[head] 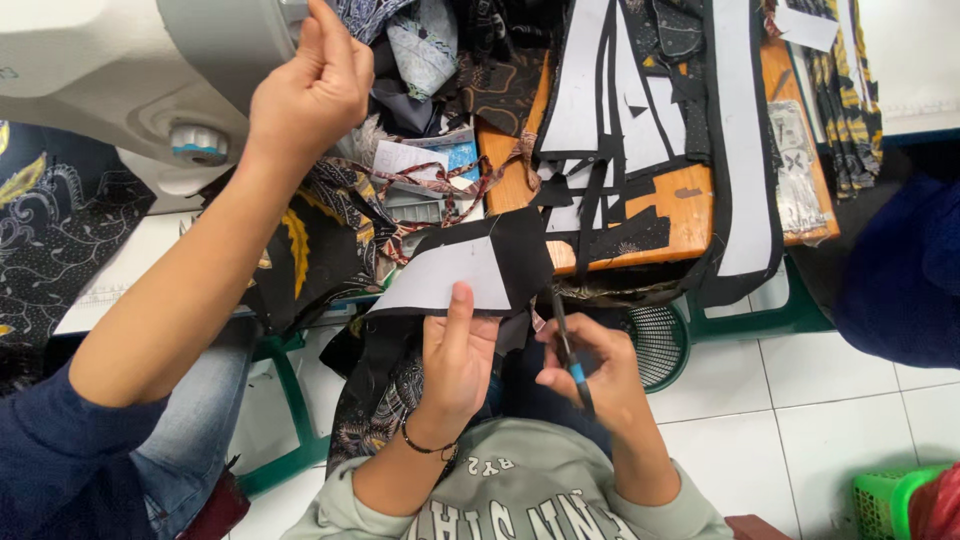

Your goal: The person uses scissors to cut a piece of black patterned fabric along a white paper template. They hold the template and fabric together and trim the edges, then place the cut piece aside.

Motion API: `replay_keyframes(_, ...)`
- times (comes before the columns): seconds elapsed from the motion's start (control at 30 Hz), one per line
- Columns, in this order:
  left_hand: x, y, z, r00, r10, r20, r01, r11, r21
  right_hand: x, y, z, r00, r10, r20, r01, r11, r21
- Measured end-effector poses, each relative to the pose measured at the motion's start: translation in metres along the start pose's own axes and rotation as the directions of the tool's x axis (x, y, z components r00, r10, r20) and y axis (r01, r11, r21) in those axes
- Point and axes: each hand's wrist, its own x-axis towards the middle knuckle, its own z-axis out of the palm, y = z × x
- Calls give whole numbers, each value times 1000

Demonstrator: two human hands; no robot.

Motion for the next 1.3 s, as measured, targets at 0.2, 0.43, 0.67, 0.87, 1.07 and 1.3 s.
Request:
replay_keyframes(0.2,9,2,11,1000,29,-8,-30,997,-67,-6,9,8,971,237,17,-236,970,-50)
replay_keyframes(0.43,7,-7,6,999,52,-13,-52,998,-31,3,11,13,964,265,19,-266,963,47)
replay_keyframes(0.67,7,-27,-8,998,52,-36,-53,999,-2,8,13,13,970,242,8,-242,970,25)
replay_keyframes(0.87,6,-36,-17,996,68,-51,-69,998,-1,10,18,13,966,257,-11,-257,965,54)
replay_keyframes(1.07,9,-42,-18,996,60,-59,-60,998,-3,12,20,10,958,286,-19,-284,957,62)
replay_keyframes(1.3,14,-47,-15,998,48,-49,-46,998,45,14,21,5,947,317,-51,-311,945,97)
